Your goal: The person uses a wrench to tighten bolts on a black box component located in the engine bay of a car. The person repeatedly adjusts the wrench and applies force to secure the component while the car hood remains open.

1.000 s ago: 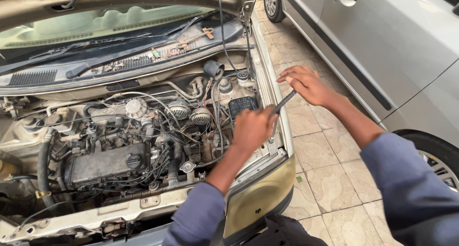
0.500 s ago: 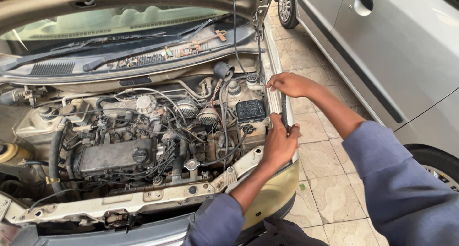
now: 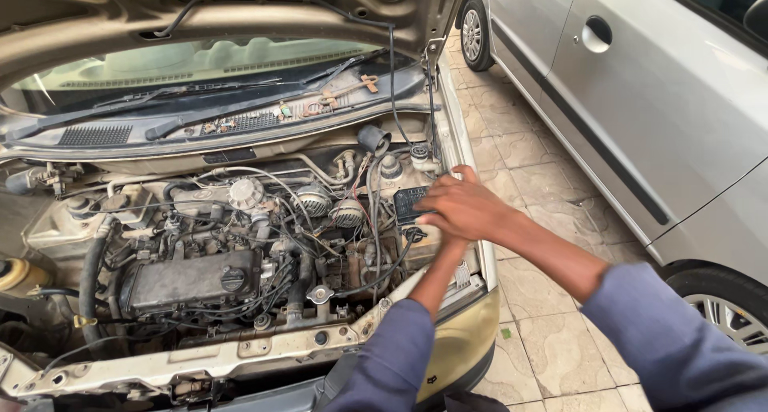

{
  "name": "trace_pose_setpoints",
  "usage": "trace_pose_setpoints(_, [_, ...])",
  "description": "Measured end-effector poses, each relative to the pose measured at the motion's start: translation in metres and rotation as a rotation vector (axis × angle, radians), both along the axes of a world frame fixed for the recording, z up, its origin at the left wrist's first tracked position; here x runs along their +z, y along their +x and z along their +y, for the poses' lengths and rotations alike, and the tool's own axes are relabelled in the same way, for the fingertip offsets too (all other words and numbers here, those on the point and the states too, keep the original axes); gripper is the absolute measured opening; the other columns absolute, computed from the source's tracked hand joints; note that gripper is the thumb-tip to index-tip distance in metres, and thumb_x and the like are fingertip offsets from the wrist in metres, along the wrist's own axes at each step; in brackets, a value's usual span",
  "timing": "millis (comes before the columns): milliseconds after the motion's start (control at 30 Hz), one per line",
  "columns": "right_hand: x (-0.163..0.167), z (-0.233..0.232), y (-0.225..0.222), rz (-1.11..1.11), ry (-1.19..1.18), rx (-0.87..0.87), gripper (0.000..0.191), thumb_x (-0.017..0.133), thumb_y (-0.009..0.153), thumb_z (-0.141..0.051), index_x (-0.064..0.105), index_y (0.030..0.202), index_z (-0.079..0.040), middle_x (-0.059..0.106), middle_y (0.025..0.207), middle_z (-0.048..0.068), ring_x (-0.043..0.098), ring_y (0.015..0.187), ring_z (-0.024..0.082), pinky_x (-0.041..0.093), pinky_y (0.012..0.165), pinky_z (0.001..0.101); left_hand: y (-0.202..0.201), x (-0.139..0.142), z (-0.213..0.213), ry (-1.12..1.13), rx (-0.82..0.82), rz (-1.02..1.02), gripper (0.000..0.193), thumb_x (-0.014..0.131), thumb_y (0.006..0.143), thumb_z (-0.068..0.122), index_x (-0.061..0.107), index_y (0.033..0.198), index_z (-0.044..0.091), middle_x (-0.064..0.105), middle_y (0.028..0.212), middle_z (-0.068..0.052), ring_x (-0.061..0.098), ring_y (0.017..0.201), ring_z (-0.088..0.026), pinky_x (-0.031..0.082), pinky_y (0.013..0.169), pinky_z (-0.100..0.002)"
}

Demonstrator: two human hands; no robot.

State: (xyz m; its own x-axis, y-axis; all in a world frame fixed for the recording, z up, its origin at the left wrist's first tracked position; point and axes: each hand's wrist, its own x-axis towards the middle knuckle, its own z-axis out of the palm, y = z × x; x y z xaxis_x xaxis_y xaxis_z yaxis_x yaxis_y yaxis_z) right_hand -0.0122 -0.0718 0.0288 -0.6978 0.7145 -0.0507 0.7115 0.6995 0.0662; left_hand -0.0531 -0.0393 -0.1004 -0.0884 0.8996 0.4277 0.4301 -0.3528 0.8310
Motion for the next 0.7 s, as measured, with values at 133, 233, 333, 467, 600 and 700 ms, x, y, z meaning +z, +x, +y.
trace_pose_setpoints(133, [-0.013, -0.003, 0.041, 0.353, 0.069, 0.156, 0.049, 0.041, 0.102, -0.048, 0.053, 0.147, -0.031, 0.050, 0.155, 0.002, 0.034, 0.150, 0.026, 0.020, 0.117, 0.0610, -0.042, -0.012, 0.000, 0.074, -0.092, -0.324, 0.036, 0.054, 0.098, 0.016, 0.056, 0.130, 0.000, 0.071, 0.111, -0.017, 0.070, 0.096, -0.021, 0.056, 0.077, -0.035])
trace_pose_setpoints(233, [-0.026, 0.000, 0.070, 0.420, 0.168, 0.106, 0.061, 0.030, 0.100, -0.054, 0.036, 0.158, -0.037, 0.034, 0.168, -0.001, 0.025, 0.154, 0.029, 0.019, 0.118, 0.0595, -0.065, -0.019, -0.010, -0.241, -0.375, -0.638, 0.028, 0.062, 0.106, 0.015, 0.060, 0.110, -0.012, 0.072, 0.080, -0.016, 0.068, 0.063, -0.018, 0.055, 0.055, -0.031])
trace_pose_setpoints(333, [-0.030, 0.024, 0.089, 0.427, 0.088, -0.170, 0.067, 0.012, 0.098, -0.059, 0.026, 0.160, -0.039, 0.030, 0.169, -0.008, 0.019, 0.156, 0.030, 0.009, 0.120, 0.0642, -0.074, -0.024, -0.025, -0.278, -0.444, -0.403, 0.035, 0.070, 0.097, 0.016, 0.070, 0.128, -0.002, 0.071, 0.073, -0.008, 0.065, 0.059, -0.008, 0.053, 0.053, -0.023])
trace_pose_setpoints(467, [-0.023, 0.070, 0.088, 0.405, -0.170, -0.359, 0.072, 0.010, 0.094, -0.068, 0.026, 0.159, -0.041, 0.028, 0.167, -0.005, 0.020, 0.156, 0.028, 0.011, 0.122, 0.0636, -0.049, -0.023, -0.045, -0.300, -0.599, -0.553, 0.035, 0.071, 0.096, 0.019, 0.068, 0.127, 0.003, 0.066, 0.076, -0.002, 0.063, 0.062, -0.006, 0.053, 0.056, -0.023])
trace_pose_setpoints(600, [-0.009, 0.085, 0.043, 0.372, -0.366, -0.071, 0.069, 0.013, 0.100, -0.070, 0.021, 0.160, -0.036, 0.029, 0.168, -0.001, 0.023, 0.154, 0.030, 0.009, 0.127, 0.0586, -0.021, -0.011, -0.052, -0.048, -0.364, -0.131, 0.031, 0.079, 0.092, 0.020, 0.073, 0.115, 0.000, 0.059, 0.070, -0.007, 0.056, 0.060, -0.017, 0.049, 0.057, -0.033])
trace_pose_setpoints(700, [-0.003, 0.064, 0.012, 0.133, -0.285, -0.125, 0.064, 0.020, 0.099, -0.064, 0.031, 0.159, -0.042, 0.028, 0.168, -0.003, 0.015, 0.156, 0.033, 0.006, 0.126, 0.0614, -0.019, -0.004, -0.034, 0.243, -0.265, 0.089, 0.029, 0.082, 0.088, 0.021, 0.075, 0.107, 0.000, 0.063, 0.074, -0.008, 0.059, 0.062, -0.022, 0.050, 0.066, -0.040])
